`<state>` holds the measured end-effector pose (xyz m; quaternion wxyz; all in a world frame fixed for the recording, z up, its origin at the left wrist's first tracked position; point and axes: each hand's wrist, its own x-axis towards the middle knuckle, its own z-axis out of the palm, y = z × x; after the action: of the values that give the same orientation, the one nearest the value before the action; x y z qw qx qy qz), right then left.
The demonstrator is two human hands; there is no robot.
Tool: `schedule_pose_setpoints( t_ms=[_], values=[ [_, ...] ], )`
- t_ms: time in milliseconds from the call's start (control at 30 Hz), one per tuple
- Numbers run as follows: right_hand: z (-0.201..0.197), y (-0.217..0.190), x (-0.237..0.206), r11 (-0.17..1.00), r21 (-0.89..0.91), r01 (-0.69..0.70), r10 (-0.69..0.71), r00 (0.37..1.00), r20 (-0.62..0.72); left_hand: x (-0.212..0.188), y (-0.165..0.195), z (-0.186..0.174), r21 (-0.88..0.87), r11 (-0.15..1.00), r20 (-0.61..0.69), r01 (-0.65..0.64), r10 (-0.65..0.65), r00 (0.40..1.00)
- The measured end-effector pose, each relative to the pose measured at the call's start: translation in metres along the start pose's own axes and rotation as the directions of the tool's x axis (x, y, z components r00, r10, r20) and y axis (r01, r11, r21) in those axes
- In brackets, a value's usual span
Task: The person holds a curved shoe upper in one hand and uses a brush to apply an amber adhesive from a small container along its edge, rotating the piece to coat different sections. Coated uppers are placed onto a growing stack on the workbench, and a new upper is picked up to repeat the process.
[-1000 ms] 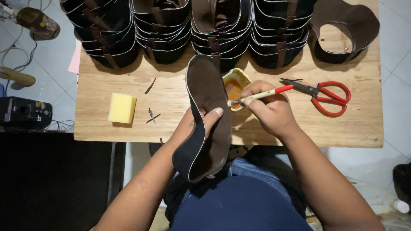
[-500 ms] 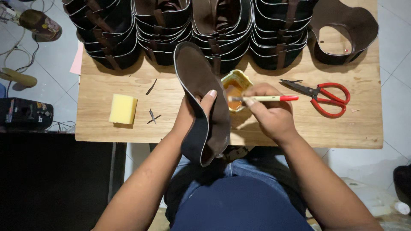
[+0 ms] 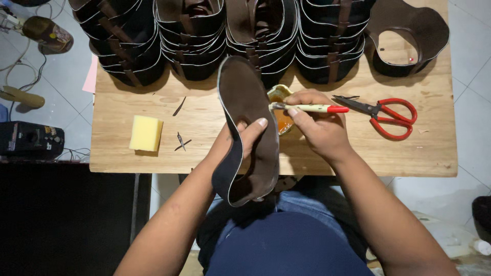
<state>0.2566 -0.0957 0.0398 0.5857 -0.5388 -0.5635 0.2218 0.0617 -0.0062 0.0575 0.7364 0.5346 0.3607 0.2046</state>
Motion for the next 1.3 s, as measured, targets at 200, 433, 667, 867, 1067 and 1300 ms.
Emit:
schedule_pose_setpoints(
  t_ms=[200,433,667,867,1067,1300],
  values=[
    [0.005,0.005,0.012,0.979,0.193,-0.07,0.073,0.997,-0.007,-0.01,-0.001,-0.003,0.023,0.998,0.104,0.056,-0.058,0.993],
    [0.005,0.012,0.006,0.927,0.277,-0.253,0.304,0.939,-0.16,0.0,-0.018,-0.027,0.182,0.87,0.12,-0.459,0.443,0.888],
    [0.011,0.009,-0.01,0.911,0.257,-0.321,0.357,0.928,-0.107,0.013,-0.024,-0.029,0.358,0.924,-0.178,-0.135,0.21,0.961],
    [0.016,0.008,-0.022,0.929,0.217,-0.3,0.32,0.945,-0.066,0.007,-0.009,-0.015,0.145,0.989,-0.27,0.033,0.007,0.963],
    [0.009,0.0,-0.022,0.967,0.175,-0.187,0.198,0.979,-0.047,0.005,-0.001,-0.014,0.158,0.984,-0.297,0.081,-0.031,0.954],
    [0.009,-0.011,-0.022,0.993,0.025,-0.115,0.114,0.993,0.035,0.014,-0.015,-0.021,0.127,0.991,-0.293,-0.043,0.079,0.953]
  ],
)
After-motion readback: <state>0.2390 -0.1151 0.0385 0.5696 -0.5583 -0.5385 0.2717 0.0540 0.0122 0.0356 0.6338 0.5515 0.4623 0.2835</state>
